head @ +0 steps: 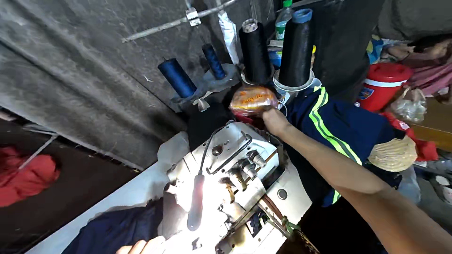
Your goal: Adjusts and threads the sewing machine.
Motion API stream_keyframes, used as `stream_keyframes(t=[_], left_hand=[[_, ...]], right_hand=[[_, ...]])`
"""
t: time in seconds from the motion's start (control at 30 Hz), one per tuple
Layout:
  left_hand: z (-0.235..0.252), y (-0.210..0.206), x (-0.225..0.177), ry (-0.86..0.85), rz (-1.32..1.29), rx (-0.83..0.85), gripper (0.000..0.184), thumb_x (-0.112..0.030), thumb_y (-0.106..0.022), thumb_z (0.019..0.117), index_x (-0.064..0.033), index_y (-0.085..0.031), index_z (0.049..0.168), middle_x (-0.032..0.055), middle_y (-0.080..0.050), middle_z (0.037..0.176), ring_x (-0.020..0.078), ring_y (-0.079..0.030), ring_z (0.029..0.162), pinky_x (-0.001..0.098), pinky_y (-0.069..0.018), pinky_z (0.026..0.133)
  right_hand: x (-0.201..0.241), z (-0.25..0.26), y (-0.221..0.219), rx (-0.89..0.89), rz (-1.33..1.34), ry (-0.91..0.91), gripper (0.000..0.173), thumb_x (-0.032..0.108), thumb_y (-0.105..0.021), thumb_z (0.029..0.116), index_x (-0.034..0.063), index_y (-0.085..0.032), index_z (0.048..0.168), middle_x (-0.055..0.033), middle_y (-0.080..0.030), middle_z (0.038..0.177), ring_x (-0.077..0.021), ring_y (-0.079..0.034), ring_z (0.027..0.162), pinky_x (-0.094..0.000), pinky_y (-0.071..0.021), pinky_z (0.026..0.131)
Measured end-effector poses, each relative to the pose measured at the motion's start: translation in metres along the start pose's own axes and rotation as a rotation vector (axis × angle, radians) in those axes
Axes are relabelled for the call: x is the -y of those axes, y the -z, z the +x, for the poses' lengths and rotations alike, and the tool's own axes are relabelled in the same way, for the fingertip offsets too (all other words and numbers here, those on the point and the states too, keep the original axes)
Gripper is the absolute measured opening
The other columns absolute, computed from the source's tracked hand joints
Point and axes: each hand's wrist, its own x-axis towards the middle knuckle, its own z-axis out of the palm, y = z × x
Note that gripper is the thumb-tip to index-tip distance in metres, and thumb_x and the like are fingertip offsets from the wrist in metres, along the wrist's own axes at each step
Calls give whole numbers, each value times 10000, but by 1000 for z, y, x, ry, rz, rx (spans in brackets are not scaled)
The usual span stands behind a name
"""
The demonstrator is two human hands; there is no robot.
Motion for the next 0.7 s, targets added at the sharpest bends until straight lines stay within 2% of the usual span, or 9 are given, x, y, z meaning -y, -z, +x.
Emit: stream_keyframes(t=[0.07, 0.13, 0.2, 0.3, 0.4, 0.53, 0.57, 0.63, 0.7], left_hand=[[0, -9, 10, 12, -167, -11, 233, -166, -610, 1003, 16, -755, 984, 196, -720, 899, 373, -664, 941, 481, -493, 909], [-1, -27, 19, 65, -475, -63, 192, -83, -605, 968, 37, -750, 928, 137, -722, 889, 226, -667, 914, 374, -528, 879], [-3, -49, 15, 148, -873, -194, 228, -89, -543, 984, -114, -728, 854, -76, -672, 850, 2, -625, 854, 188, -531, 806], [5, -62, -10, 366, -1309, -393, 301, -72, -461, 972, -207, -675, 810, -136, -644, 744, -21, -608, 679, 165, -537, 651], [3, -72, -22, 382, -1552, -524, 334, -55, -461, 1002, -203, -730, 872, -116, -692, 785, -13, -641, 698, 165, -554, 658], [-2, -84, -27, 231, -1554, -579, 229, -167, -556, 1019, -230, -776, 1032, -122, -712, 1031, -16, -636, 951, 165, -528, 842], [-3, -87, -26, 177, -1533, -581, 219, -211, -561, 1032, -223, -766, 1111, -110, -715, 1105, -7, -628, 1009, 174, -516, 885], [-5, -91, -26, 94, -1462, -586, 297, -316, -549, 1043, -211, -713, 1268, -111, -700, 1211, -16, -604, 1076, 173, -489, 929], [-7, -95, -30, 53, -1403, -605, 437, -445, -544, 1030, -169, -660, 1347, -126, -669, 1212, -44, -570, 1052, 147, -470, 896]], right_hand=[[-2, 17, -20, 47, -36, 82, 248, -45, -524, 996, -77, -677, 1189, -246, -627, 1315, -422, -578, 1270, -532, -470, 1072], [-16, 27, -45, -52, -7, 192, 267, -39, -520, 995, -75, -683, 1204, -243, -626, 1341, -415, -580, 1286, -528, -456, 1098], [-32, 30, -54, -78, 74, 276, 296, -24, -588, 966, -30, -689, 1244, -218, -633, 1352, -391, -575, 1302, -508, -428, 1138], [-48, 23, -49, -127, 225, 432, 373, -23, -645, 936, 37, -682, 1302, -181, -657, 1336, -349, -618, 1264, -502, -465, 1117], [-48, 6, -38, -266, 322, 465, 419, -93, -558, 932, 22, -663, 1321, -183, -652, 1341, -356, -626, 1250, -538, -486, 1082], [-43, 4, -48, -327, 248, 319, 243, 33, -584, 975, -95, -704, 1144, -331, -663, 1186, -536, -602, 1161, -664, -434, 1026], [-43, 6, -55, -341, 248, 309, 245, 54, -591, 981, -84, -716, 1141, -322, -678, 1164, -515, -629, 1130, -634, -469, 1001], [-35, 12, -59, -362, 294, 332, 238, 67, -582, 982, -86, -739, 1075, -271, -723, 1053, -374, -706, 989, -471, -554, 918], [7, 3, -28, -176, 392, 193, 243, -9, -532, 980, -181, -680, 1066, -311, -701, 1050, -298, -689, 998, -324, -528, 940]])
